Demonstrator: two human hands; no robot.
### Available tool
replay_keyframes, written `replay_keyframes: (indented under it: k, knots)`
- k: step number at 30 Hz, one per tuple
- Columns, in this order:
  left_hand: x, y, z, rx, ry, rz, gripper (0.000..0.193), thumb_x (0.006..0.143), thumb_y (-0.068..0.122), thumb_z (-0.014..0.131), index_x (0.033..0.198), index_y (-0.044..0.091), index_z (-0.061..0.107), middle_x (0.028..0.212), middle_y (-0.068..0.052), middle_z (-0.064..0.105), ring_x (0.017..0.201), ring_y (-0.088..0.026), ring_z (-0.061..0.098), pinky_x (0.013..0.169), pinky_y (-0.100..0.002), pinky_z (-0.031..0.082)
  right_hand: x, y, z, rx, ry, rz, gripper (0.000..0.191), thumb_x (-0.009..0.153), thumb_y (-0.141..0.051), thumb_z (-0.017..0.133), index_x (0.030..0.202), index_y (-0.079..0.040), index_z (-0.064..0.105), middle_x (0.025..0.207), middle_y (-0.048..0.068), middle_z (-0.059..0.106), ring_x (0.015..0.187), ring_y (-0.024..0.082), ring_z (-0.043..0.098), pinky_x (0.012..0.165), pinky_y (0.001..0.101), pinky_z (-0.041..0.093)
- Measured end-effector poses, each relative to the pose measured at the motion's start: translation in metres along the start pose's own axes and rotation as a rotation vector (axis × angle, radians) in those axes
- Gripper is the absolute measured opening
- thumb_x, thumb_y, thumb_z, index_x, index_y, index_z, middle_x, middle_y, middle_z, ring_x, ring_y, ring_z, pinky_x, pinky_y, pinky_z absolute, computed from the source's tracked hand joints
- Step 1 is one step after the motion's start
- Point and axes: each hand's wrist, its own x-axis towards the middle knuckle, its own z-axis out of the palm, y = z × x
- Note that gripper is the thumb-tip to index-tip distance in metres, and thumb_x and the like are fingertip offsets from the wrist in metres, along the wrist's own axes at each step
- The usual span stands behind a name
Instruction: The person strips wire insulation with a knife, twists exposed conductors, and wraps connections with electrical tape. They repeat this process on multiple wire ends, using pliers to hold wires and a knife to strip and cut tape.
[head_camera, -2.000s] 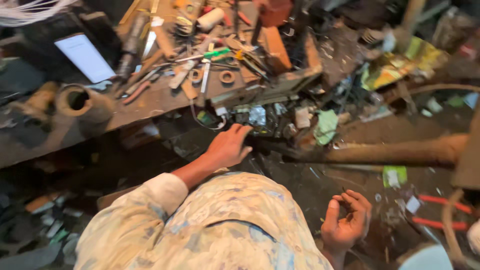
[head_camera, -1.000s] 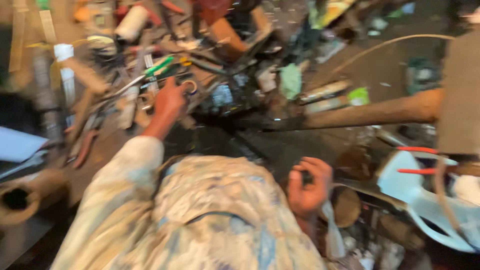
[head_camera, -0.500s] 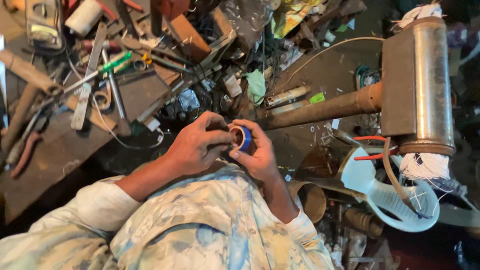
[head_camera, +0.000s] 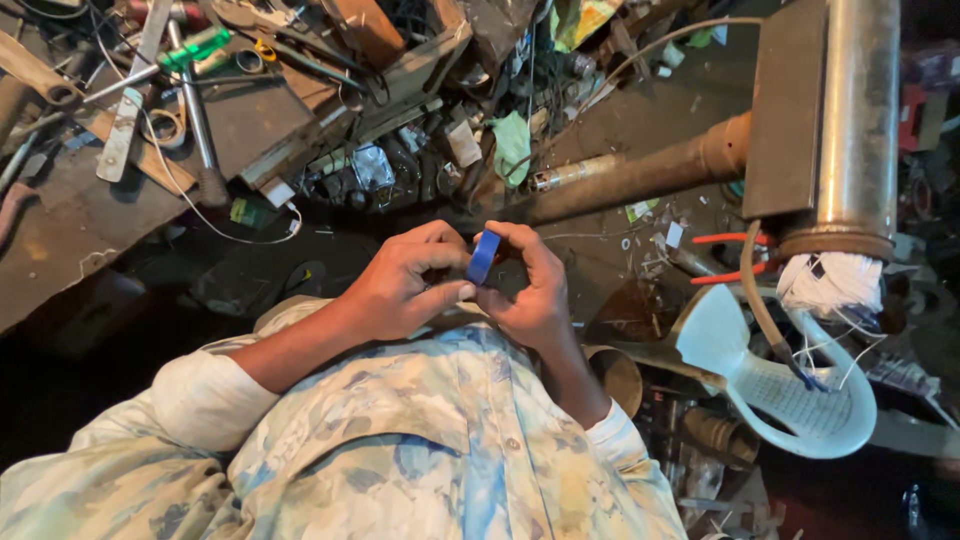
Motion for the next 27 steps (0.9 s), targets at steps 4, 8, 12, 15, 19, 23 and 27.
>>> replay_keyframes:
  k: [4, 8, 12, 15, 19, 23, 27]
  knots:
    - [-0.005, 0.007, 0.020, -0.036, 0.000, -0.111, 0.024, 0.089, 0.016, 0.078, 0.107, 0.002, 0.072, 0.092, -0.008, 0.061, 0.081, -0.021, 0.061, 0.072, -0.033, 0.050, -0.019, 0.001, -0.011, -0.156, 0.023, -0.184, 0.064, 0.082, -0.006, 0.083, 0.139, -0.008, 0.054, 0.132, 0.013, 0.065, 0.118, 0.025, 0.068, 0.103, 0.0361, 0.056]
    - [-0.006, 0.009, 0.035, 0.013, 0.016, 0.069, 0.027, 0.092, 0.019, 0.075, 0.112, 0.002, 0.070, 0.105, -0.010, 0.064, 0.096, -0.023, 0.065, 0.084, -0.034, 0.053, -0.028, -0.002, -0.021, 0.031, 0.002, -0.072, 0.068, 0.080, -0.010, 0.086, 0.138, -0.007, 0.051, 0.128, 0.014, 0.066, 0.115, 0.028, 0.068, 0.103, 0.0382, 0.055]
    - [-0.009, 0.009, 0.047, 0.011, -0.029, 0.081, 0.029, 0.094, 0.021, 0.071, 0.115, 0.001, 0.067, 0.110, -0.013, 0.065, 0.100, -0.025, 0.066, 0.087, -0.035, 0.053, -0.036, -0.002, -0.029, -0.070, 0.019, -0.178, 0.063, 0.080, -0.006, 0.087, 0.136, -0.010, 0.056, 0.130, 0.015, 0.065, 0.119, 0.031, 0.068, 0.105, 0.0406, 0.055]
    - [-0.013, 0.010, 0.054, -0.043, -0.044, 0.030, 0.030, 0.094, 0.021, 0.071, 0.114, -0.001, 0.066, 0.105, -0.013, 0.066, 0.095, -0.026, 0.065, 0.086, -0.036, 0.052, -0.044, 0.000, -0.032, -0.155, 0.032, -0.247, 0.061, 0.083, -0.008, 0.086, 0.136, -0.009, 0.054, 0.134, 0.015, 0.061, 0.122, 0.031, 0.067, 0.105, 0.0392, 0.056]
    - [-0.013, 0.011, 0.058, -0.075, -0.054, 0.084, 0.022, 0.101, 0.020, 0.065, 0.113, 0.001, 0.066, 0.115, -0.015, 0.068, 0.104, -0.027, 0.067, 0.092, -0.037, 0.052, -0.055, 0.002, -0.035, 0.123, 0.013, -0.130, 0.053, 0.090, -0.012, 0.079, 0.136, -0.005, 0.053, 0.140, 0.016, 0.058, 0.129, 0.028, 0.062, 0.112, 0.0399, 0.052]
    - [-0.012, 0.011, 0.060, -0.015, -0.090, 0.105, 0.021, 0.101, 0.021, 0.064, 0.108, 0.001, 0.066, 0.107, -0.012, 0.067, 0.097, -0.024, 0.065, 0.088, -0.036, 0.051, -0.058, 0.000, -0.041, 0.331, 0.029, -0.062, 0.048, 0.093, -0.014, 0.078, 0.134, -0.001, 0.056, 0.140, 0.017, 0.056, 0.127, 0.024, 0.060, 0.110, 0.0389, 0.051]
    - [-0.017, 0.006, 0.061, -0.266, -0.177, -0.095, 0.025, 0.103, 0.024, 0.061, 0.101, 0.000, 0.064, 0.089, -0.005, 0.059, 0.081, -0.013, 0.055, 0.073, -0.031, 0.046, -0.061, -0.010, -0.054, 0.322, -0.040, -0.172, 0.035, 0.093, -0.009, 0.076, 0.125, -0.001, 0.063, 0.137, 0.017, 0.059, 0.121, 0.023, 0.060, 0.107, 0.0359, 0.048]
